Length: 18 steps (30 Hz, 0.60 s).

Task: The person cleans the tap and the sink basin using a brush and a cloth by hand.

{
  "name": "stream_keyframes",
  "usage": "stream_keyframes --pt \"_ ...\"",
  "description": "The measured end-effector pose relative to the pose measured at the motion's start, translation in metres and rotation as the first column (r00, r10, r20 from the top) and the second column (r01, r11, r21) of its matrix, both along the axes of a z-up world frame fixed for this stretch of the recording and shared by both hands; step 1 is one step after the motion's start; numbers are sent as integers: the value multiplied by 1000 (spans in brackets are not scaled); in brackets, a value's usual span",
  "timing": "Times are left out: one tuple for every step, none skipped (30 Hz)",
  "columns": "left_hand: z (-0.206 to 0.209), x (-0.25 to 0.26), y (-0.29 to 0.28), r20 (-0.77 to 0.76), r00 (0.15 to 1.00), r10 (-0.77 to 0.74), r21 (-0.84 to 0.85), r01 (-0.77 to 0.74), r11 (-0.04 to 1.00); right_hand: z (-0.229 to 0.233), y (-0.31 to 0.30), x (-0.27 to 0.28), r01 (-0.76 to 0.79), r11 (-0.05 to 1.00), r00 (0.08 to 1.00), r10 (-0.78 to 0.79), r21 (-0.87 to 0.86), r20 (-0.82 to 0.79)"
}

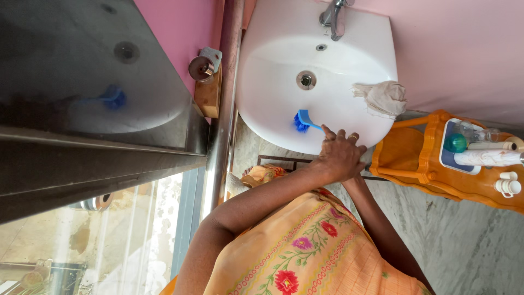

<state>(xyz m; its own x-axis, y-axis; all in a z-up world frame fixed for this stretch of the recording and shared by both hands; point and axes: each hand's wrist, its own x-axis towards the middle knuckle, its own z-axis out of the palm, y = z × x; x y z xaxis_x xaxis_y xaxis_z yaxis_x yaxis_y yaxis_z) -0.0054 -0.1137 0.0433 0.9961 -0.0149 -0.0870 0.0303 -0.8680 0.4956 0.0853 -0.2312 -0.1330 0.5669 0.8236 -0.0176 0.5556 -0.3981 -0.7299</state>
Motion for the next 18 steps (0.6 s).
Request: stream_keyframes --pt "-8 5 3 20 1000 19 0 -19 1000 3 2 1 -25 1000 994 27 -18 108" --pt "-18 9 7 40 998 38 0 -38 999 5 12 2 -8 1000 999 7 -27 -45" --pt "-28 13 12 51 997 52 -47 -49 998 8 26 3 3 999 981 -10 -37 -196" --pt "-38 17 19 61 996 66 -94 -60 994 10 34 4 12 999 939 -28 -49 -342" --pt "-47 20 22 74 994 78 -140 -67 988 11 36 6 -6 994 987 -12 -111 -159" --pt "-53 24 24 61 994 87 -134 -78 988 12 38 7 -12 984 999 17 -175 27" --pt "-57 27 26 49 994 97 -129 -90 988 13 42 8 -6 971 976 58 -239 211" --pt "-57 29 28 36 994 106 -123 -101 987 15 44 10 -36 981 967 82 -189 242" --pt "-56 28 27 30 994 106 -82 -103 991 17 44 9 -71 987 957 107 -142 268" --pt "-53 25 26 24 994 105 -40 -104 994 19 44 7 -107 990 947 131 -96 295" --pt "-47 22 25 17 994 106 -1 -106 994 20 44 4 -128 989 945 146 -78 293" --pt "-39 17 23 -29 993 119 30 -118 993 25 43 -2 -149 987 943 160 -59 292" --pt "-28 11 20 -72 989 131 62 -126 990 38 46 -10 -168 985 941 172 -40 293" --pt "-18 7 17 -115 983 144 94 -133 987 48 48 -18 -124 986 957 147 -108 249" --pt "-8 2 17 -143 983 117 113 -101 988 56 47 -26 -80 981 972 117 -178 205" --pt "-1 -4 18 -171 981 90 132 -68 989 60 44 -32 -40 968 983 83 -249 162" --pt "4 -8 20 -199 978 68 152 -38 988 58 42 -34 -43 961 982 90 -272 165" --pt "6 -12 19 -160 985 60 123 -40 992 51 36 -32 -45 955 981 98 -295 167"
